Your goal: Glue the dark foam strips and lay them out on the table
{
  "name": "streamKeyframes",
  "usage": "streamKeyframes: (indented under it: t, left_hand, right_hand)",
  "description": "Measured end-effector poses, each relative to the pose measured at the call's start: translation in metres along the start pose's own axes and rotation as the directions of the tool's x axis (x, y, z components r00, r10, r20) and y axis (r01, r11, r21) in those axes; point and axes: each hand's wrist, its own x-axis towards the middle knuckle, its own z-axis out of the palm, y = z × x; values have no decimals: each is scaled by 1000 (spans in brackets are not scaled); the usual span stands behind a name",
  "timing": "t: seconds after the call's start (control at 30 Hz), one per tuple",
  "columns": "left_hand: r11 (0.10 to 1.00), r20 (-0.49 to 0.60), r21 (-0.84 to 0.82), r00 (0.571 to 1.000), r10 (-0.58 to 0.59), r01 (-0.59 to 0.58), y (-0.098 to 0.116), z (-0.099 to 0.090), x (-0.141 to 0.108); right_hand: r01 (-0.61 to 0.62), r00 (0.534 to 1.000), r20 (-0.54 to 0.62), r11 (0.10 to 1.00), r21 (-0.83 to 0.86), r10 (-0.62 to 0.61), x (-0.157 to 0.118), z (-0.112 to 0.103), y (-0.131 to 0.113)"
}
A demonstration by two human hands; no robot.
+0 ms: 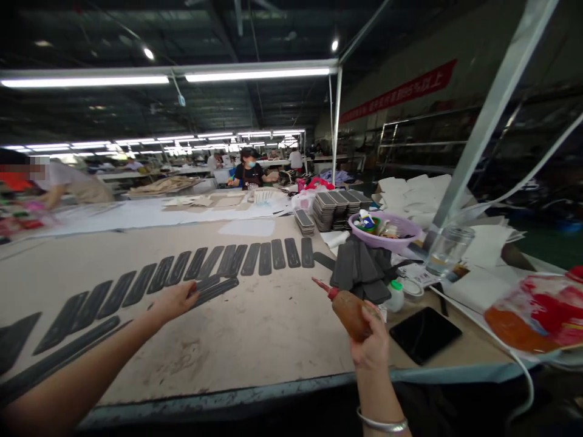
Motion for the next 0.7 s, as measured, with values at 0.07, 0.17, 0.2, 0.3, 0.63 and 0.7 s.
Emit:
streamKeyframes:
  t: [0.07, 0.17, 0.2, 0.3, 0.63, 0.7]
  left_hand:
    - [975, -58, -222, 998, -3, -10, 53, 5, 10]
    - [817, 73, -575, 997, -8, 49, 145, 20, 22]
    - [798, 95, -601, 995, 31, 33, 175, 27, 26]
    - [760, 122, -649, 980, 155, -39, 261, 47, 37]
    - [817, -17, -429, 908, 418, -385, 422, 76, 61]
    - [841, -40, -251, 873, 485, -479, 432, 78, 64]
  right_hand:
    - [-3, 999, -43, 996, 90, 7, -1, 1, -6]
    - [-7, 996, -90, 979, 202, 26, -2, -1, -17]
    - [-5, 995, -94, 973, 229, 27, -1, -4, -21]
    - [33, 996, -90, 961, 276, -9, 5, -15, -29]
    - [-23, 968, -210, 876, 481, 140, -2, -17, -55]
    - [-37, 963, -214, 866, 498, 164, -4, -15, -58]
